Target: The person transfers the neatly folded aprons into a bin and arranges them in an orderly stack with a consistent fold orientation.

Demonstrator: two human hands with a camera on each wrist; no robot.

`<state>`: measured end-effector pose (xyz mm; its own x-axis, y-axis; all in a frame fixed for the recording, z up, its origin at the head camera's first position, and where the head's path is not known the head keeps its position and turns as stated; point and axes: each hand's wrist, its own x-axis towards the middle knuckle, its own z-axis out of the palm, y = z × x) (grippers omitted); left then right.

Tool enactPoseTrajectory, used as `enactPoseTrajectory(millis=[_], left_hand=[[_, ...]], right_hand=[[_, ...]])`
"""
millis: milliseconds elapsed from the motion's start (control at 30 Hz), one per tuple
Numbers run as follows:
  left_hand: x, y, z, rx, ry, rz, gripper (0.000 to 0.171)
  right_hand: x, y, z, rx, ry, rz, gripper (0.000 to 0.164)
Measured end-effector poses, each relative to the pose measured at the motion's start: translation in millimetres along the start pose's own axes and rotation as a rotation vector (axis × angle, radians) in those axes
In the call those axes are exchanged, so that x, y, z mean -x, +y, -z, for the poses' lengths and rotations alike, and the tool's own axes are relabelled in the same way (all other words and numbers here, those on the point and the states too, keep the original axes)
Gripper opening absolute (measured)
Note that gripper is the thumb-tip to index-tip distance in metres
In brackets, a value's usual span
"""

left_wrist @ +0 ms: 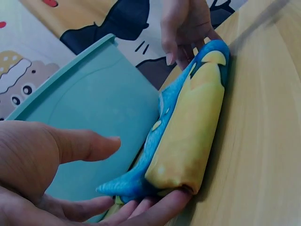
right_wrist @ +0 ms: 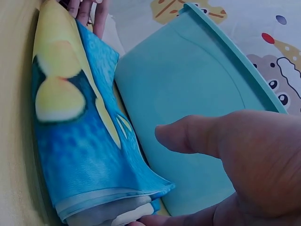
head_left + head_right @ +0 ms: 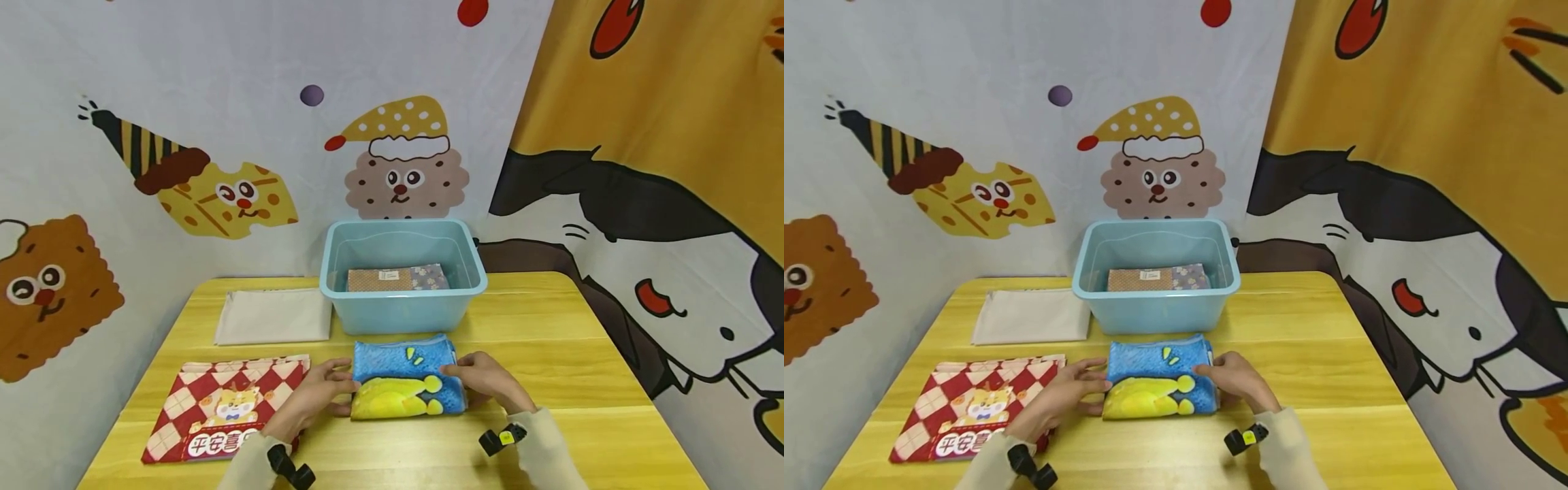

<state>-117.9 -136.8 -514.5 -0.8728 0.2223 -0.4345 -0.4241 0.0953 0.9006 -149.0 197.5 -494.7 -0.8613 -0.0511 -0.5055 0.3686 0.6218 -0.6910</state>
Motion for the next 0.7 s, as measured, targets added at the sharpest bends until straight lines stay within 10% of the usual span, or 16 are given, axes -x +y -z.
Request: enactPoseTrajectory(millis=[700], left_hand=[[0.2,-5.3,-11.3,-0.154,0.128,-0.055,0.068]], right_hand=[[-1.7,-0.5,1.0,0.039,0.028,-0.007,0.063]])
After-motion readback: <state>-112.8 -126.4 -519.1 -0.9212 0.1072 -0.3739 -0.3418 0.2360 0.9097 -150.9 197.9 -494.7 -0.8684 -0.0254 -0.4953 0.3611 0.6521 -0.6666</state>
